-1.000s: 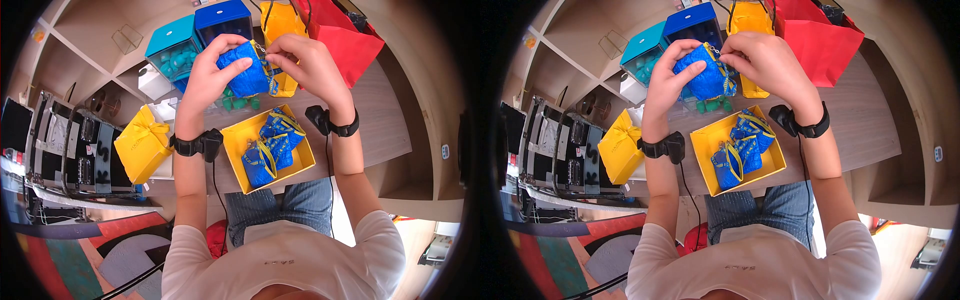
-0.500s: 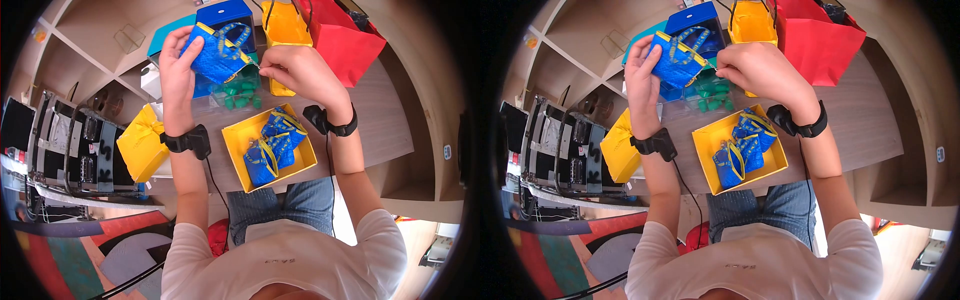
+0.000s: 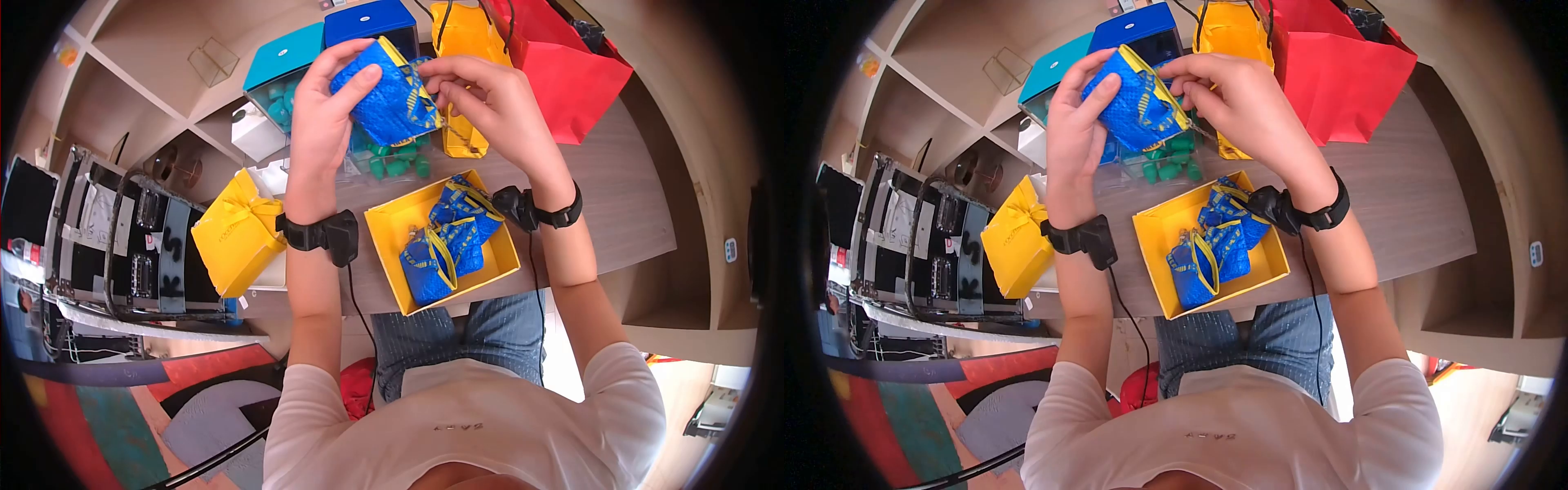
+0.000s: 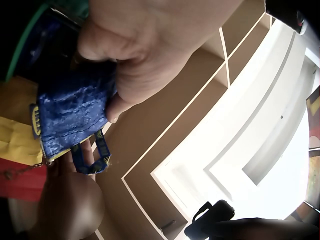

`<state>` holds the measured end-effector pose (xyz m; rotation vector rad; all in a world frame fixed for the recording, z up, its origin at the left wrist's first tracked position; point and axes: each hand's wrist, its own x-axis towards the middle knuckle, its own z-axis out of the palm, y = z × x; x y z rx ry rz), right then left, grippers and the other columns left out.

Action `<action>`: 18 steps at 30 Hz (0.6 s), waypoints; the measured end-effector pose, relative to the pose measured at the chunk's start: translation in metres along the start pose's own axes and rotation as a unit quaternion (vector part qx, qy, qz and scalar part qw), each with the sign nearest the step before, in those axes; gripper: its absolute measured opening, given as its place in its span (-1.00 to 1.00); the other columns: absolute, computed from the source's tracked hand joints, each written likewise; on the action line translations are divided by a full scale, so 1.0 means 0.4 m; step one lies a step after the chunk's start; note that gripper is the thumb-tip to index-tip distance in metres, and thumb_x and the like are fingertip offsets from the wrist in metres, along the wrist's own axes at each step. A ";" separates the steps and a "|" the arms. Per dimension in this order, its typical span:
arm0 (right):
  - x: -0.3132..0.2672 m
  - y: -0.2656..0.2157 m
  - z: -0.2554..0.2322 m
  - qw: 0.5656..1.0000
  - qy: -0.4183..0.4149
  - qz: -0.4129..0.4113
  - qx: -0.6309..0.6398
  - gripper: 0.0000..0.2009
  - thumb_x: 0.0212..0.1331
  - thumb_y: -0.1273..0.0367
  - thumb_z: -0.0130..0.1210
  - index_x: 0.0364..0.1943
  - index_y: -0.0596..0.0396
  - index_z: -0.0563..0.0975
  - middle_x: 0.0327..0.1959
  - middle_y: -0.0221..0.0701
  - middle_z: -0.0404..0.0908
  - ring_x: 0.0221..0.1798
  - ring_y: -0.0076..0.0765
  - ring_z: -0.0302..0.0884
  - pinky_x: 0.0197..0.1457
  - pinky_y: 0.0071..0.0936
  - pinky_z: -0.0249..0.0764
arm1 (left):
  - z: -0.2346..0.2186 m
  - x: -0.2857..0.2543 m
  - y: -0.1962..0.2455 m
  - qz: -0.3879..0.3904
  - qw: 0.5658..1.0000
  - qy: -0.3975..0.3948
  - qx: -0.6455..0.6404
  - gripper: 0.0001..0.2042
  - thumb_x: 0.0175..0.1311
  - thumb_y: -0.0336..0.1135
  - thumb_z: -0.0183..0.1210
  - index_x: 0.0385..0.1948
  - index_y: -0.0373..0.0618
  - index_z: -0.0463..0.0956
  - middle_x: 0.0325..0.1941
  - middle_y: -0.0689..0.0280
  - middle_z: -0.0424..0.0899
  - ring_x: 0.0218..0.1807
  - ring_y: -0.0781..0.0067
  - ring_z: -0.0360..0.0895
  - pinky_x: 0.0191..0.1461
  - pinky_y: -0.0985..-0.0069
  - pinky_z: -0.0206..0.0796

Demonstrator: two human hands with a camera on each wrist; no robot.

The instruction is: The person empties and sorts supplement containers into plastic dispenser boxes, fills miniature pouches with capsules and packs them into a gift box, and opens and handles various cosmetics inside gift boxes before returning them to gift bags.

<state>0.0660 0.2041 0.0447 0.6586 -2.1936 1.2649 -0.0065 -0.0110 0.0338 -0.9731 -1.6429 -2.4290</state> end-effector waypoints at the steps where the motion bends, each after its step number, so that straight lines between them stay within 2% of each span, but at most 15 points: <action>1: 0.000 0.000 -0.002 1.000 0.001 0.014 -0.024 -0.77 0.31 0.54 0.11 0.00 0.17 0.66 -0.16 -0.27 0.75 -0.08 -0.38 0.75 -0.07 -0.46 0.63 | 0.007 -0.002 -0.004 0.000 1.000 -0.006 0.004 -0.63 0.32 -0.51 0.34 0.16 -0.23 0.56 0.09 0.24 0.67 0.11 0.51 0.59 0.22 0.54 0.43; 2: 0.000 0.002 -0.006 1.000 0.000 0.013 -0.024 -0.77 0.31 0.54 0.11 0.00 0.17 0.66 -0.16 -0.27 0.75 -0.08 -0.38 0.75 -0.07 -0.46 0.63 | 0.013 -0.003 -0.006 -0.002 1.000 -0.012 0.007 -0.62 0.32 -0.51 0.34 0.17 -0.21 0.56 0.09 0.26 0.68 0.11 0.53 0.59 0.22 0.54 0.43; 4: 0.002 0.006 -0.014 0.996 0.012 -0.037 -0.081 -0.75 0.29 0.53 0.14 0.02 0.16 0.67 -0.11 -0.26 0.73 -0.09 -0.35 0.74 -0.08 -0.46 0.63 | 0.023 -0.004 -0.010 -0.004 1.000 -0.012 0.013 -0.62 0.33 -0.50 0.34 0.17 -0.21 0.55 0.09 0.25 0.67 0.11 0.53 0.59 0.22 0.54 0.43; 6: 0.002 0.012 -0.006 0.998 0.016 -0.034 -0.058 -0.76 0.31 0.51 0.13 0.02 0.17 0.67 -0.09 -0.26 0.72 -0.10 -0.36 0.72 -0.07 -0.46 0.63 | 0.033 -0.004 -0.018 -0.006 1.000 -0.012 0.018 -0.62 0.34 -0.50 0.33 0.18 -0.21 0.54 0.08 0.25 0.67 0.10 0.53 0.59 0.21 0.55 0.43; 8: 0.000 0.027 0.011 0.999 0.021 -0.031 -0.034 -0.76 0.34 0.49 0.13 0.03 0.19 0.66 -0.07 -0.26 0.70 -0.10 -0.38 0.71 -0.05 -0.46 0.62 | 0.038 -0.005 -0.028 -0.007 0.999 0.033 0.016 -0.66 0.36 -0.50 0.31 0.14 -0.22 0.51 0.08 0.24 0.64 0.12 0.51 0.57 0.22 0.53 0.43; 10: 0.001 0.038 0.028 0.993 0.000 0.056 0.102 -0.75 0.41 0.41 0.11 0.05 0.23 0.64 -0.06 -0.32 0.71 -0.06 -0.43 0.68 0.02 -0.46 0.61 | 0.035 -0.006 -0.033 -0.011 0.998 0.058 0.023 -0.68 0.37 -0.50 0.30 0.12 -0.21 0.50 0.08 0.23 0.63 0.13 0.49 0.56 0.24 0.52 0.42; 11: -0.002 0.036 0.031 0.993 0.001 0.056 0.102 -0.75 0.41 0.41 0.11 0.05 0.23 0.64 -0.06 -0.32 0.71 -0.06 -0.43 0.68 0.02 -0.46 0.61 | 0.035 -0.006 -0.033 -0.015 0.996 0.084 0.030 -0.71 0.38 -0.50 0.29 0.09 -0.21 0.49 0.08 0.22 0.62 0.15 0.46 0.56 0.26 0.51 0.41; 13: -0.007 0.013 0.039 0.957 -0.029 0.177 0.228 -0.67 0.54 0.30 0.00 0.17 0.25 0.57 0.07 -0.37 0.66 0.14 -0.39 0.64 0.24 -0.39 0.57 | 0.043 -0.008 -0.022 -0.008 0.995 0.098 0.013 -0.73 0.40 -0.49 0.27 0.07 -0.21 0.50 0.09 0.22 0.61 0.16 0.44 0.55 0.28 0.50 0.39; 14: -0.005 0.013 0.043 0.957 -0.028 0.177 0.228 -0.67 0.54 0.30 0.00 0.17 0.25 0.57 0.07 -0.37 0.66 0.14 -0.39 0.64 0.24 -0.39 0.57 | 0.047 -0.011 -0.014 -0.001 0.994 0.112 -0.005 -0.76 0.41 -0.49 0.26 0.05 -0.21 0.50 0.09 0.21 0.61 0.18 0.42 0.54 0.31 0.49 0.36; 16: 0.000 0.024 0.053 0.880 -0.007 0.291 0.375 -0.65 0.55 0.26 -0.03 0.21 0.19 0.54 0.16 -0.31 0.63 0.20 -0.34 0.62 0.28 -0.30 0.59 | 0.064 -0.019 -0.003 0.012 0.994 0.109 -0.017 -0.77 0.46 -0.47 0.20 0.08 -0.23 0.50 0.14 0.15 0.61 0.22 0.34 0.55 0.34 0.44 0.38; 17: 0.001 0.034 0.059 0.880 -0.007 0.291 0.376 -0.65 0.55 0.26 -0.03 0.21 0.19 0.54 0.16 -0.31 0.63 0.20 -0.34 0.62 0.28 -0.30 0.59 | 0.072 -0.022 0.000 0.024 0.993 0.107 -0.030 -0.77 0.50 -0.44 0.14 0.10 -0.25 0.49 0.19 0.09 0.62 0.26 0.27 0.56 0.36 0.38 0.39; 18: 0.003 0.042 0.066 0.838 -0.032 0.294 0.459 -0.65 0.56 0.26 -0.07 0.23 0.19 0.51 0.17 -0.29 0.61 0.18 -0.34 0.63 0.28 -0.25 0.60 | 0.077 -0.025 0.001 0.024 0.993 0.108 -0.030 -0.77 0.50 -0.44 0.14 0.10 -0.25 0.49 0.19 0.09 0.62 0.26 0.27 0.56 0.36 0.38 0.39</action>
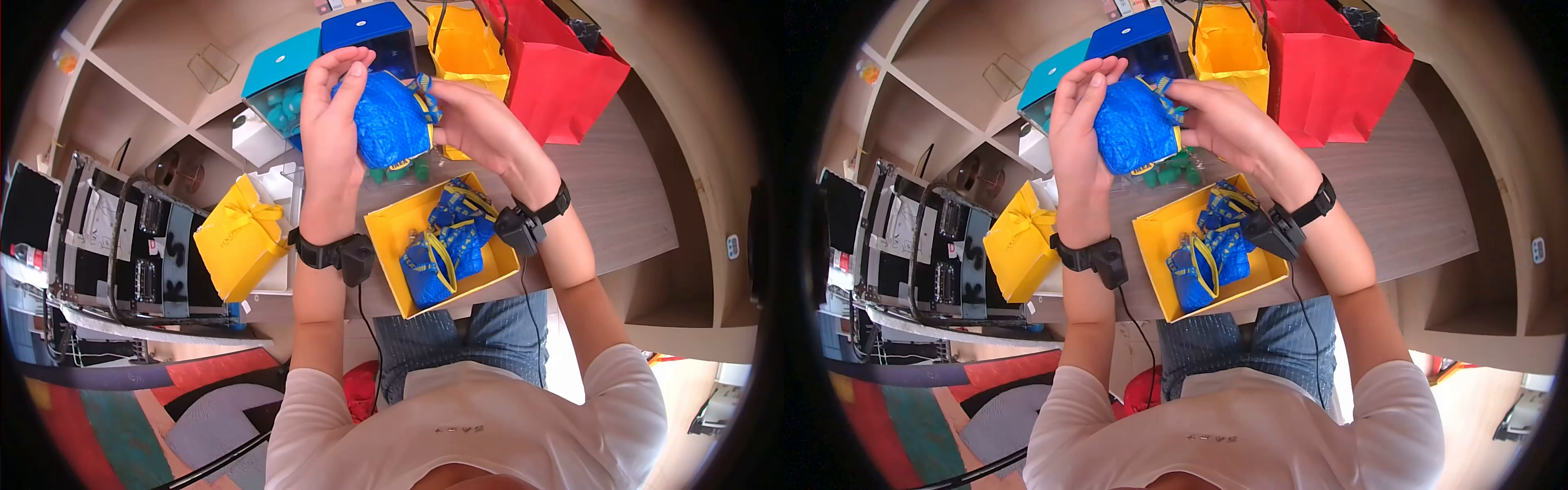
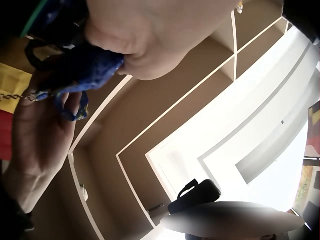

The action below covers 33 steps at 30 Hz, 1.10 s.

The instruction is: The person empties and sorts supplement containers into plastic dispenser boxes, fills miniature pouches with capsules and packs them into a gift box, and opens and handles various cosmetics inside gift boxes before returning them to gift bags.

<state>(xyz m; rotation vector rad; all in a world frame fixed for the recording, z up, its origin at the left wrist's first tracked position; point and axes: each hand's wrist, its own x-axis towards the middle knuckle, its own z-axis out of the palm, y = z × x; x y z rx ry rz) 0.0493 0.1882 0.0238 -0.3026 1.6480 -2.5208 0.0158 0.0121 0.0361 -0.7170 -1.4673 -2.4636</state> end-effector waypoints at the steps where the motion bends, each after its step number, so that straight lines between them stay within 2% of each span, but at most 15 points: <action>1: 0.004 0.004 0.001 0.995 -0.046 0.024 0.082 -0.64 0.57 0.27 -0.12 0.25 0.19 0.47 0.17 -0.27 0.59 0.15 -0.33 0.63 0.28 -0.20 0.61 | 0.003 -0.003 0.001 0.000 1.000 -0.008 0.019 -0.76 0.52 -0.40 0.12 0.12 -0.24 0.48 0.20 0.08 0.61 0.30 0.25 0.53 0.40 0.36 0.36; 6: -0.007 0.022 0.038 0.971 -0.057 0.063 0.223 -0.61 0.63 0.20 -0.24 0.32 0.13 0.34 0.27 -0.21 0.51 0.25 -0.20 0.60 0.31 -0.14 0.61 | 0.008 -0.005 -0.011 -0.005 1.000 0.001 0.002 -0.67 0.58 -0.27 0.07 0.24 -0.21 0.38 0.26 0.05 0.57 0.42 0.22 0.42 0.49 0.30 0.25; 8: -0.006 0.025 0.042 0.948 -0.088 0.072 0.298 -0.61 0.65 0.16 -0.26 0.33 0.06 0.33 0.29 -0.23 0.51 0.23 -0.17 0.62 0.26 -0.19 0.64 | -0.004 -0.005 -0.022 -0.013 0.997 -0.070 -0.037 -0.38 0.44 -0.16 0.27 0.41 -0.04 0.15 0.40 0.17 0.36 0.40 0.35 0.31 0.47 0.41 0.17; 9: -0.015 0.013 0.057 0.948 -0.044 0.065 0.308 -0.63 0.65 0.14 -0.27 0.31 0.02 0.34 0.28 -0.22 0.51 0.22 -0.15 0.62 0.26 -0.16 0.64 | -0.011 -0.003 -0.028 -0.012 0.997 -0.070 -0.036 -0.38 0.44 -0.16 0.27 0.41 -0.04 0.15 0.40 0.17 0.36 0.40 0.35 0.31 0.47 0.41 0.17; 11: -0.012 0.015 0.044 0.946 0.001 0.059 0.318 -0.65 0.66 0.13 -0.27 0.28 -0.02 0.34 0.27 -0.22 0.50 0.21 -0.12 0.62 0.25 -0.13 0.64 | -0.022 0.002 -0.039 0.057 0.980 -0.188 0.042 -0.06 0.27 -0.02 0.41 0.53 0.02 -0.09 0.48 0.16 0.21 0.44 0.27 0.27 0.50 0.39 0.14; 12: -0.003 0.016 0.026 0.929 -0.097 0.037 0.356 -0.60 0.66 0.15 -0.33 0.33 0.07 0.29 0.27 -0.18 0.49 0.28 -0.13 0.58 0.28 -0.13 0.63 | -0.020 0.005 -0.037 0.045 0.975 -0.210 0.050 0.17 0.04 -0.07 0.58 0.56 0.05 -0.21 0.48 0.13 0.17 0.45 0.19 0.26 0.48 0.35 0.20; 13: 0.000 0.019 0.012 0.900 -0.193 0.014 0.390 -0.55 0.66 0.16 -0.39 0.38 0.16 0.24 0.27 -0.15 0.48 0.34 -0.15 0.54 0.32 -0.12 0.62 | -0.016 0.005 -0.041 0.044 0.975 -0.211 0.049 0.17 0.04 -0.07 0.58 0.56 0.05 -0.21 0.48 0.13 0.17 0.45 0.19 0.26 0.48 0.35 0.20; 14: -0.003 0.026 0.002 0.900 -0.192 0.013 0.390 -0.55 0.66 0.16 -0.39 0.38 0.16 0.24 0.27 -0.15 0.48 0.34 -0.15 0.54 0.32 -0.12 0.62 | -0.010 0.004 -0.047 0.065 0.968 -0.226 0.083 0.21 -0.04 -0.15 0.62 0.56 0.06 -0.21 0.48 0.11 0.16 0.45 0.19 0.26 0.45 0.33 0.25; 15: -0.021 -0.002 0.042 0.954 -0.075 0.021 0.288 -0.55 0.65 0.15 -0.38 0.39 0.13 0.24 0.29 -0.15 0.48 0.32 -0.14 0.56 0.29 -0.11 0.64 | -0.007 0.002 -0.053 0.085 0.960 -0.240 0.117 0.26 -0.12 -0.22 0.67 0.56 0.06 -0.22 0.47 0.09 0.16 0.45 0.19 0.26 0.42 0.32 0.30; 16: -0.031 -0.018 0.062 0.983 0.043 0.029 0.178 -0.55 0.65 0.14 -0.38 0.39 0.11 0.24 0.31 -0.16 0.47 0.30 -0.14 0.58 0.27 -0.10 0.65 | -0.008 0.005 -0.063 0.112 0.954 -0.229 0.158 0.27 -0.17 -0.31 0.68 0.56 0.02 -0.18 0.44 0.05 0.29 0.49 0.14 0.29 0.46 0.23 0.30; 20: 0.003 0.020 0.021 0.977 0.032 0.056 0.203 -0.57 0.63 0.12 -0.33 0.37 0.04 0.28 0.28 -0.19 0.52 0.23 -0.17 0.63 0.21 -0.06 0.68 | -0.010 0.008 -0.071 0.147 0.943 -0.222 0.197 0.21 -0.12 -0.31 0.66 0.55 0.00 -0.13 0.40 0.04 0.34 0.42 0.14 0.39 0.43 0.24 0.35; 22: 0.023 0.037 0.000 0.928 -0.087 0.091 0.350 -0.59 0.61 0.13 -0.28 0.33 0.04 0.32 0.23 -0.21 0.56 0.19 -0.19 0.65 0.20 -0.03 0.68 | -0.003 0.009 -0.057 0.170 0.950 -0.191 0.181 0.15 -0.07 -0.29 0.64 0.53 -0.03 -0.09 0.37 0.04 0.39 0.37 0.13 0.46 0.39 0.24 0.41; 26: 0.020 0.038 0.013 0.914 -0.051 0.116 0.386 -0.59 0.58 0.13 -0.23 0.30 0.06 0.36 0.20 -0.22 0.59 0.20 -0.19 0.65 0.21 -0.03 0.68 | -0.001 0.007 -0.051 0.160 0.955 -0.201 0.147 0.09 -0.01 -0.24 0.60 0.52 -0.06 -0.05 0.37 0.03 0.40 0.36 0.12 0.47 0.36 0.24 0.45; 28: 0.014 0.033 0.027 0.942 0.011 0.091 0.322 -0.58 0.54 0.15 -0.18 0.31 0.06 0.36 0.23 -0.20 0.58 0.23 -0.15 0.64 0.27 -0.01 0.64 | 0.002 0.005 -0.055 0.154 0.960 -0.192 0.136 0.05 0.06 -0.20 0.57 0.52 -0.07 -0.04 0.38 0.02 0.39 0.37 0.13 0.47 0.36 0.24 0.44; 33: 0.008 0.035 0.027 0.919 -0.041 0.068 0.386 -0.57 0.50 0.17 -0.14 0.29 0.14 0.35 0.24 -0.17 0.55 0.25 -0.13 0.61 0.34 0.01 0.58 | 0.007 0.000 -0.055 0.143 0.973 -0.154 0.091 -0.05 0.14 -0.22 0.53 0.49 -0.07 0.00 0.34 0.07 0.39 0.32 0.22 0.46 0.33 0.30 0.44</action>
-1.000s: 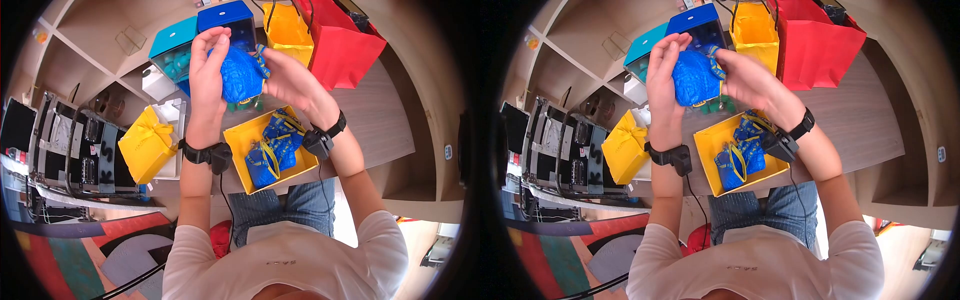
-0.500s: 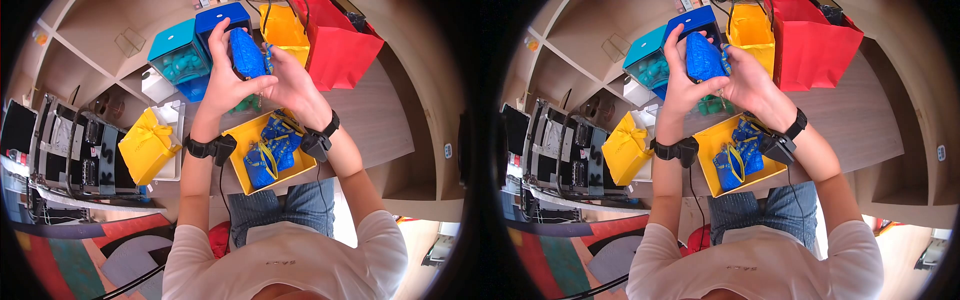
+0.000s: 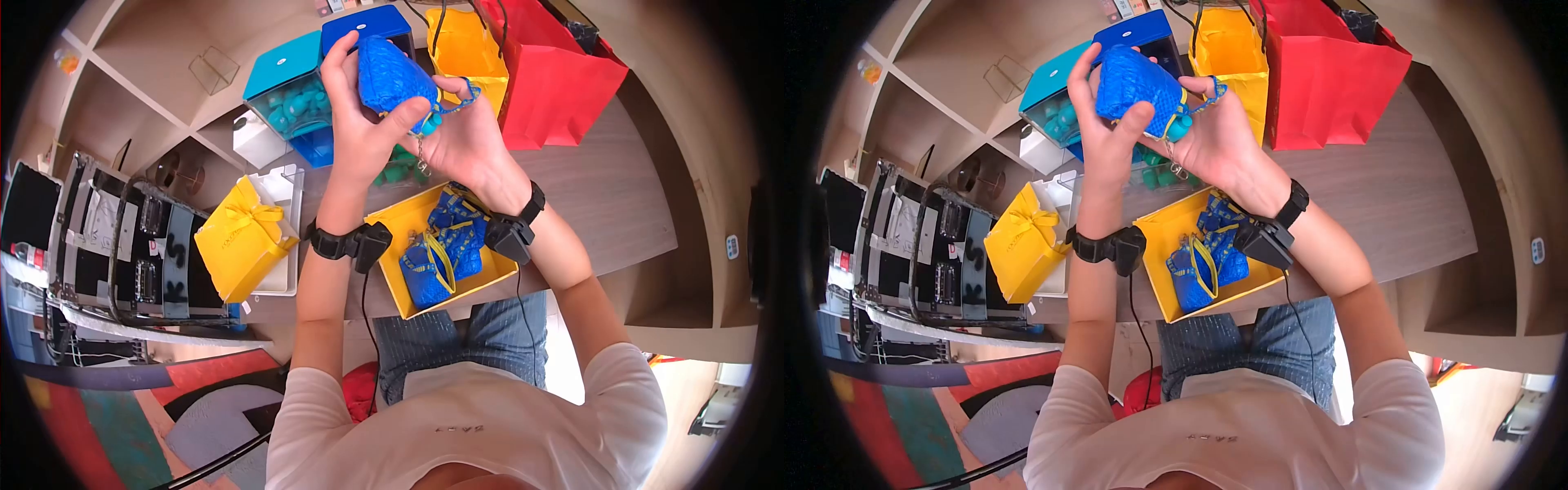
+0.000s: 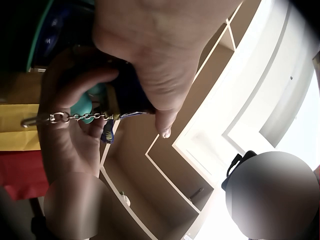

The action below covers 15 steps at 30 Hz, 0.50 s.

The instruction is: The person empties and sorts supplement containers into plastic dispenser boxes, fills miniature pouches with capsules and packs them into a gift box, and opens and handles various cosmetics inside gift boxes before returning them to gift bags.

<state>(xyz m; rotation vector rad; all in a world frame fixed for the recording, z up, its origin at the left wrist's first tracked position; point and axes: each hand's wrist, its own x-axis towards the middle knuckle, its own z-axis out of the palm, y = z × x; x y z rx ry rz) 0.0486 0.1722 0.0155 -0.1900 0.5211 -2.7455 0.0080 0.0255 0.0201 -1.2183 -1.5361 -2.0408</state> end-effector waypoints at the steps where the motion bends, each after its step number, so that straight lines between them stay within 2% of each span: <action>1: 0.000 0.002 0.001 1.000 -0.013 -0.005 -0.004 -0.56 0.49 0.18 -0.13 0.29 0.18 0.34 0.24 -0.14 0.54 0.25 -0.11 0.61 0.36 0.02 0.56 | -0.002 -0.001 0.000 -0.010 0.999 0.022 -0.022 -0.07 0.15 -0.27 0.53 0.47 -0.05 0.02 0.32 0.10 0.38 0.28 0.28 0.45 0.29 0.35 0.43; 2: -0.001 0.008 0.003 1.000 -0.013 -0.004 -0.005 -0.56 0.49 0.18 -0.13 0.29 0.18 0.34 0.24 -0.14 0.54 0.25 -0.11 0.61 0.36 0.02 0.56 | -0.007 -0.002 -0.002 -0.010 0.999 0.024 -0.022 -0.07 0.15 -0.27 0.53 0.47 -0.05 0.02 0.32 0.10 0.38 0.28 0.28 0.45 0.29 0.35 0.43; 4: -0.003 0.018 0.008 0.998 -0.036 -0.043 -0.022 -0.57 0.47 0.25 -0.09 0.27 0.27 0.33 0.23 -0.10 0.53 0.22 -0.07 0.61 0.39 0.04 0.54 | -0.017 0.001 -0.001 -0.030 0.991 0.102 -0.081 -0.19 0.25 -0.29 0.45 0.45 -0.07 0.09 0.32 0.12 0.38 0.26 0.31 0.45 0.28 0.37 0.43; 5: -0.002 0.015 0.003 0.998 -0.036 -0.044 -0.022 -0.57 0.47 0.25 -0.09 0.27 0.27 0.33 0.23 -0.10 0.53 0.22 -0.07 0.61 0.39 0.04 0.54 | -0.014 -0.001 -0.001 -0.032 0.987 0.117 -0.106 -0.30 0.34 -0.27 0.37 0.43 -0.08 0.13 0.33 0.15 0.36 0.24 0.33 0.46 0.29 0.36 0.42; 6: 0.002 0.011 -0.008 0.999 -0.023 -0.024 -0.016 -0.61 0.47 0.30 -0.05 0.24 0.27 0.35 0.21 -0.09 0.53 0.20 -0.05 0.62 0.33 -0.01 0.59 | -0.015 -0.001 -0.002 -0.033 0.987 0.117 -0.106 -0.30 0.34 -0.27 0.37 0.43 -0.08 0.13 0.33 0.15 0.36 0.24 0.33 0.46 0.29 0.36 0.42; 8: 0.011 0.011 -0.027 1.000 -0.010 -0.005 -0.008 -0.64 0.47 0.34 -0.01 0.22 0.26 0.37 0.18 -0.08 0.53 0.17 -0.04 0.62 0.28 -0.05 0.64 | -0.017 0.002 -0.003 -0.046 0.982 0.125 -0.136 -0.37 0.48 -0.05 0.22 0.42 -0.15 0.18 0.31 0.06 0.49 0.32 0.10 0.53 0.42 0.19 0.38; 10: 0.021 0.015 -0.045 0.998 0.056 0.005 0.010 -0.71 0.44 0.42 0.10 0.15 0.23 0.41 0.13 -0.11 0.54 0.08 -0.07 0.65 0.05 -0.25 0.75 | -0.017 0.002 -0.001 -0.072 0.977 0.128 -0.158 -0.39 0.50 -0.01 0.16 0.41 -0.17 0.20 0.32 0.04 0.49 0.33 0.03 0.53 0.42 0.14 0.37; 11: 0.025 0.014 -0.049 0.998 0.056 0.005 0.010 -0.71 0.44 0.42 0.10 0.15 0.23 0.41 0.13 -0.11 0.54 0.08 -0.07 0.65 0.05 -0.25 0.75 | -0.017 0.002 0.001 -0.098 0.970 0.130 -0.180 -0.40 0.52 0.02 0.10 0.40 -0.18 0.22 0.32 0.02 0.50 0.34 -0.03 0.52 0.43 0.09 0.37; 13: 0.029 0.010 -0.054 0.998 0.035 0.041 0.017 -0.75 0.44 0.42 0.15 0.10 0.18 0.46 0.10 -0.14 0.55 0.01 -0.11 0.67 -0.17 -0.43 0.76 | -0.016 0.005 0.008 -0.104 0.967 0.131 -0.194 -0.42 0.53 0.02 0.07 0.39 -0.19 0.23 0.31 0.00 0.51 0.35 -0.08 0.51 0.43 0.06 0.36; 15: 0.025 0.012 -0.051 0.999 0.024 0.037 0.020 -0.76 0.43 0.43 0.17 0.09 0.17 0.47 0.08 -0.15 0.56 -0.02 -0.12 0.68 -0.20 -0.46 0.74 | -0.018 0.009 0.021 -0.111 0.963 0.132 -0.209 -0.42 0.54 0.02 0.04 0.39 -0.20 0.24 0.30 -0.03 0.52 0.36 -0.13 0.50 0.44 0.03 0.35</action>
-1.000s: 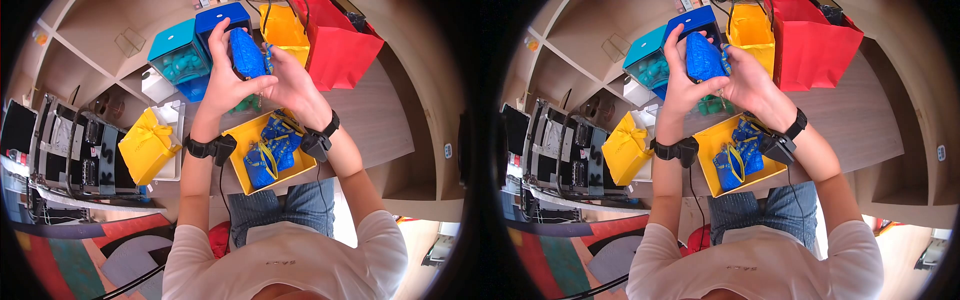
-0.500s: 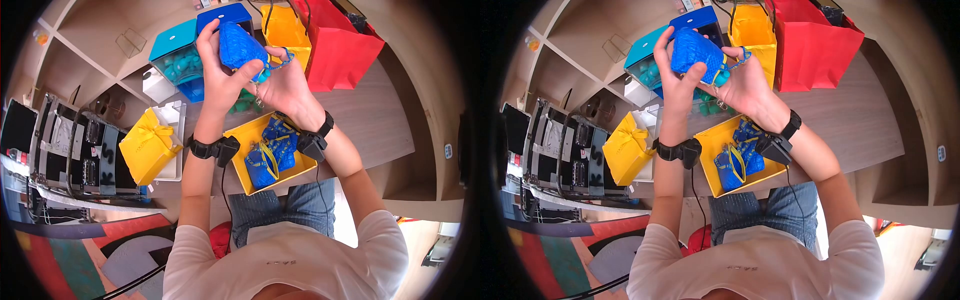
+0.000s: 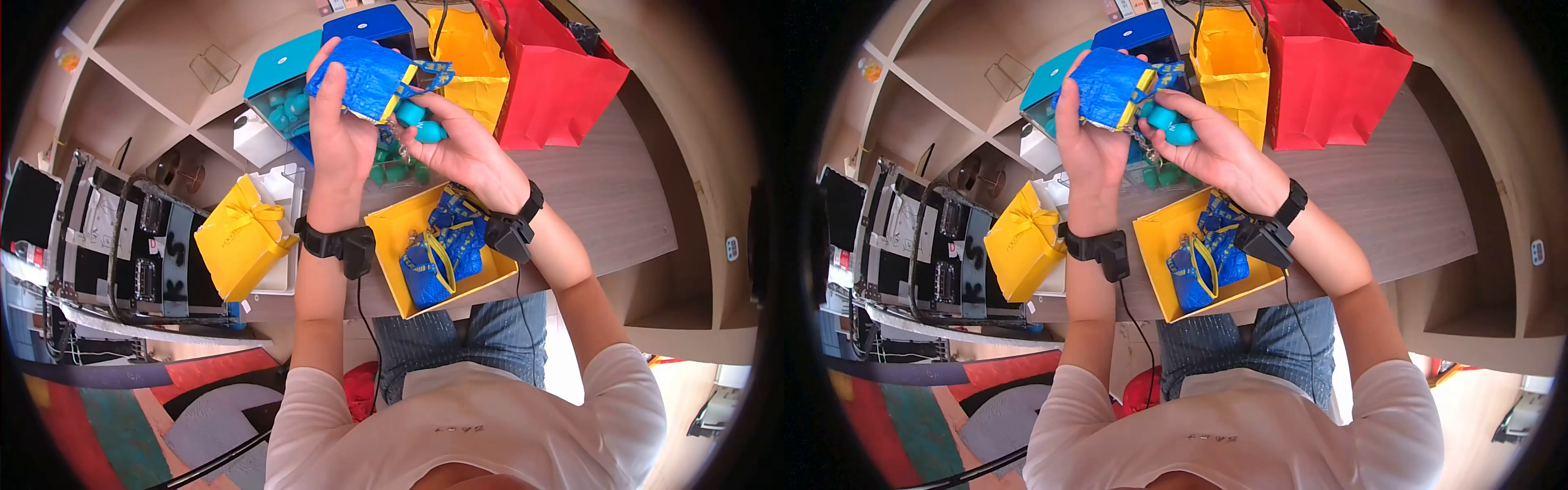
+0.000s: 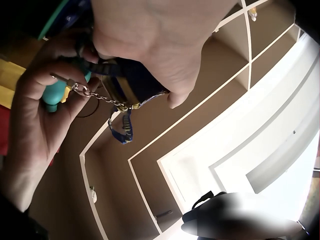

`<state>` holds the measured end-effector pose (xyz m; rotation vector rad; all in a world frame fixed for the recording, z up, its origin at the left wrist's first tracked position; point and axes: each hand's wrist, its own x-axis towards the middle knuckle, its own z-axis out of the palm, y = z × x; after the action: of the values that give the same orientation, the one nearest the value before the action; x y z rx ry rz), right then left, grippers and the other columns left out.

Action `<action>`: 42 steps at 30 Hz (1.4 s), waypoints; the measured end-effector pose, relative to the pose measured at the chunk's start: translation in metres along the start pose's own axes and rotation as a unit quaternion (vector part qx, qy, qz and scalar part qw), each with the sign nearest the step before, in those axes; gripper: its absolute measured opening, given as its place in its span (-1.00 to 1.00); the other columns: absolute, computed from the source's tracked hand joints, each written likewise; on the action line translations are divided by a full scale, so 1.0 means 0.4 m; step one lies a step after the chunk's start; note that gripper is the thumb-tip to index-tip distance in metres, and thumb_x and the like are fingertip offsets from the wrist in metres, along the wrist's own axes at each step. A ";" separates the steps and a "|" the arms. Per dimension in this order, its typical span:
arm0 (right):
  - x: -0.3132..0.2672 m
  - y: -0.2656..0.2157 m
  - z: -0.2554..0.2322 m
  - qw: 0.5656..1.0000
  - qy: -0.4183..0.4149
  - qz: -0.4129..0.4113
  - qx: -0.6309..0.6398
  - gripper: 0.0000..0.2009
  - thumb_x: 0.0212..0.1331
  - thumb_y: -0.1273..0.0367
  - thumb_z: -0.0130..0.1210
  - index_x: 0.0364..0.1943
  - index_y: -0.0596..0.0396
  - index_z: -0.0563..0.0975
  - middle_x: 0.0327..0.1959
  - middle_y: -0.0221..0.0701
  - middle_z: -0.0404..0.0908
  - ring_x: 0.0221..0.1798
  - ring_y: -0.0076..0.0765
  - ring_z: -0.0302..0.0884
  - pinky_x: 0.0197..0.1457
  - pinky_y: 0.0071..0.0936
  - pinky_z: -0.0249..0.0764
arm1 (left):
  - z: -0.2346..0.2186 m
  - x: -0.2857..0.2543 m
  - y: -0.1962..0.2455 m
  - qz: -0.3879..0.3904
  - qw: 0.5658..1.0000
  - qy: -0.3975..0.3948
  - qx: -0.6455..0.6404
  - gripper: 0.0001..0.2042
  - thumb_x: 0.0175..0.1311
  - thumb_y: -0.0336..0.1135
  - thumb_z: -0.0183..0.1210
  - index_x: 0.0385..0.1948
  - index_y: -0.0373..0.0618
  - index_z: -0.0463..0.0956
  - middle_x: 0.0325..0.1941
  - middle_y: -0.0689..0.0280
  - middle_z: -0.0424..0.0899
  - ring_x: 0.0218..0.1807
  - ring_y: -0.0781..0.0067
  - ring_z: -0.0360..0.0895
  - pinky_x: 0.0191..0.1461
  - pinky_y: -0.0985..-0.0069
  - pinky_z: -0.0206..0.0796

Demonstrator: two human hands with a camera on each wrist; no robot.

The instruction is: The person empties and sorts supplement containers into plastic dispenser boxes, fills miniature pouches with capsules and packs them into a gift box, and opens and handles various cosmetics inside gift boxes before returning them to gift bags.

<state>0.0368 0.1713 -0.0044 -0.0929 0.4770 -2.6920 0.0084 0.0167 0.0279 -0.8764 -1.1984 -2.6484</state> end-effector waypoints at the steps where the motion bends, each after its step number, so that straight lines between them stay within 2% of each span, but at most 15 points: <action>1: -0.001 0.001 0.002 1.000 -0.011 -0.004 0.003 -0.77 0.42 0.43 0.18 0.07 0.16 0.48 0.06 -0.16 0.57 -0.04 -0.13 0.68 -0.22 -0.50 0.72 | 0.001 0.001 0.012 -0.004 1.000 -0.008 -0.012 -0.43 0.54 0.01 0.04 0.39 -0.21 0.25 0.29 -0.05 0.53 0.35 -0.15 0.51 0.43 0.02 0.36; 5: 0.000 -0.025 -0.004 0.999 -0.006 -0.040 -0.015 -0.77 0.42 0.41 0.19 0.07 0.13 0.51 0.03 -0.18 0.58 -0.06 -0.21 0.68 -0.25 -0.55 0.69 | -0.025 0.011 0.058 -0.023 0.997 -0.066 0.035 -0.45 0.51 -0.06 0.04 0.39 -0.22 0.27 0.28 -0.09 0.53 0.31 -0.18 0.54 0.41 0.01 0.40; 7: -0.007 -0.048 0.001 0.992 -0.003 -0.092 -0.088 -0.75 0.42 0.38 0.20 0.10 0.12 0.52 -0.02 -0.20 0.60 -0.09 -0.31 0.66 -0.26 -0.58 0.67 | -0.044 0.015 0.070 -0.046 0.995 -0.077 0.053 -0.40 0.44 -0.07 0.12 0.40 -0.21 0.26 0.28 -0.09 0.53 0.27 -0.12 0.58 0.39 0.06 0.43; 11: -0.020 -0.058 0.028 0.996 0.009 -0.074 -0.040 -0.76 0.44 0.34 0.19 0.08 0.11 0.55 -0.07 -0.29 0.62 -0.19 -0.46 0.62 -0.33 -0.67 0.60 | -0.071 0.007 0.102 -0.131 0.954 -0.193 0.190 -0.25 0.23 -0.07 0.35 0.42 -0.17 0.26 0.29 0.03 0.53 0.25 0.13 0.59 0.39 0.26 0.42; 13: 0.000 -0.053 0.008 0.996 -0.012 -0.076 -0.045 -0.77 0.44 0.33 0.19 0.05 0.11 0.56 -0.10 -0.31 0.62 -0.22 -0.49 0.61 -0.36 -0.68 0.56 | -0.051 -0.008 0.126 -0.149 0.900 -0.311 0.266 -0.20 0.17 -0.05 0.42 0.41 -0.18 0.27 0.30 0.11 0.50 0.30 0.23 0.53 0.40 0.35 0.36; 14: 0.000 -0.057 -0.003 0.995 -0.030 -0.082 -0.050 -0.78 0.43 0.32 0.20 0.03 0.11 0.57 -0.12 -0.33 0.63 -0.25 -0.52 0.60 -0.39 -0.69 0.53 | -0.053 -0.007 0.139 -0.173 0.880 -0.346 0.277 -0.25 0.10 -0.19 0.51 0.35 -0.08 0.35 0.32 0.26 0.44 0.38 0.30 0.40 0.45 0.41 0.22; 15: -0.005 -0.052 0.002 0.994 -0.031 -0.078 -0.068 -0.80 0.42 0.31 0.22 -0.02 0.08 0.57 -0.20 -0.37 0.65 -0.29 -0.54 0.58 -0.41 -0.68 0.48 | -0.059 0.009 0.140 -0.092 0.836 -0.422 0.338 -0.24 0.08 -0.20 0.51 0.36 -0.10 0.35 0.37 0.23 0.37 0.43 0.32 0.32 0.48 0.39 0.16; 17: -0.030 -0.038 0.026 0.993 0.006 -0.085 -0.083 -0.82 0.41 0.28 0.24 -0.05 0.01 0.58 -0.23 -0.42 0.66 -0.31 -0.54 0.58 -0.43 -0.70 0.42 | -0.053 0.003 0.147 -0.100 0.822 -0.439 0.349 -0.24 0.06 -0.19 0.51 0.33 -0.13 0.36 0.36 0.21 0.35 0.45 0.30 0.29 0.50 0.37 0.12; 19: 0.000 -0.044 -0.002 0.997 -0.016 -0.047 -0.054 -0.82 0.41 0.27 0.24 -0.08 0.02 0.57 -0.25 -0.39 0.66 -0.31 -0.49 0.59 -0.46 -0.71 0.39 | -0.041 -0.009 0.163 -0.184 0.816 -0.437 0.331 -0.25 0.04 -0.19 0.52 0.30 -0.16 0.37 0.34 0.22 0.36 0.41 0.28 0.32 0.48 0.35 0.14; 20: 0.002 -0.045 -0.004 0.996 -0.027 -0.058 -0.070 -0.82 0.42 0.27 0.23 -0.09 0.04 0.56 -0.24 -0.38 0.64 -0.34 -0.48 0.58 -0.50 -0.70 0.39 | -0.039 -0.002 0.175 -0.180 0.772 -0.479 0.378 -0.24 0.01 -0.18 0.55 0.28 -0.15 0.38 0.32 0.19 0.38 0.39 0.24 0.35 0.45 0.35 0.17; 23: -0.005 -0.046 0.013 0.994 0.004 -0.058 -0.096 -0.75 0.42 0.26 0.23 -0.05 0.13 0.53 -0.22 -0.33 0.62 -0.36 -0.47 0.56 -0.59 -0.72 0.37 | -0.007 -0.016 0.150 -0.147 0.719 -0.527 0.429 -0.21 -0.03 -0.15 0.57 0.29 -0.13 0.38 0.30 0.16 0.39 0.34 0.21 0.39 0.39 0.34 0.23; 27: -0.008 -0.055 0.013 0.993 -0.019 -0.058 -0.101 -0.74 0.42 0.25 0.23 -0.07 0.17 0.52 -0.21 -0.31 0.64 -0.39 -0.48 0.55 -0.61 -0.72 0.36 | 0.012 -0.044 0.103 -0.148 0.683 -0.538 0.472 -0.27 0.01 -0.09 0.56 0.22 -0.13 0.41 0.22 0.10 0.49 0.26 0.10 0.50 0.30 0.28 0.35; 31: -0.007 -0.050 0.025 0.987 -0.001 -0.061 -0.149 -0.71 0.44 0.19 0.20 -0.08 0.16 0.54 -0.25 -0.33 0.62 -0.47 -0.54 0.46 -0.65 -0.73 0.27 | 0.002 -0.048 0.064 -0.245 0.685 -0.528 0.438 -0.24 0.01 -0.09 0.55 0.25 -0.19 0.40 0.20 0.09 0.56 0.19 0.15 0.58 0.29 0.29 0.39; 37: -0.022 -0.044 0.047 0.972 0.001 -0.073 -0.223 -0.72 0.45 0.17 0.17 -0.04 0.09 0.55 -0.31 -0.38 0.57 -0.59 -0.60 0.29 -0.61 -0.71 0.25 | -0.017 -0.044 0.070 -0.174 0.701 -0.512 0.464 -0.39 0.17 -0.07 0.43 0.17 -0.22 0.46 0.12 0.10 0.60 0.11 0.15 0.59 0.22 0.28 0.42; 42: -0.015 -0.052 0.028 0.964 -0.047 -0.069 -0.252 -0.78 0.39 0.23 0.25 -0.13 0.05 0.53 -0.26 -0.45 0.61 -0.36 -0.60 0.57 -0.52 -0.70 0.41 | -0.022 -0.032 0.100 -0.172 0.718 -0.482 0.472 -0.54 0.21 -0.17 0.42 0.06 -0.24 0.55 0.04 0.14 0.63 0.03 0.24 0.62 0.15 0.33 0.47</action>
<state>0.0358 0.1881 0.0132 -0.4066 1.1521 -2.6134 0.0278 -0.0186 0.0428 -1.8831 -2.7099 -1.0896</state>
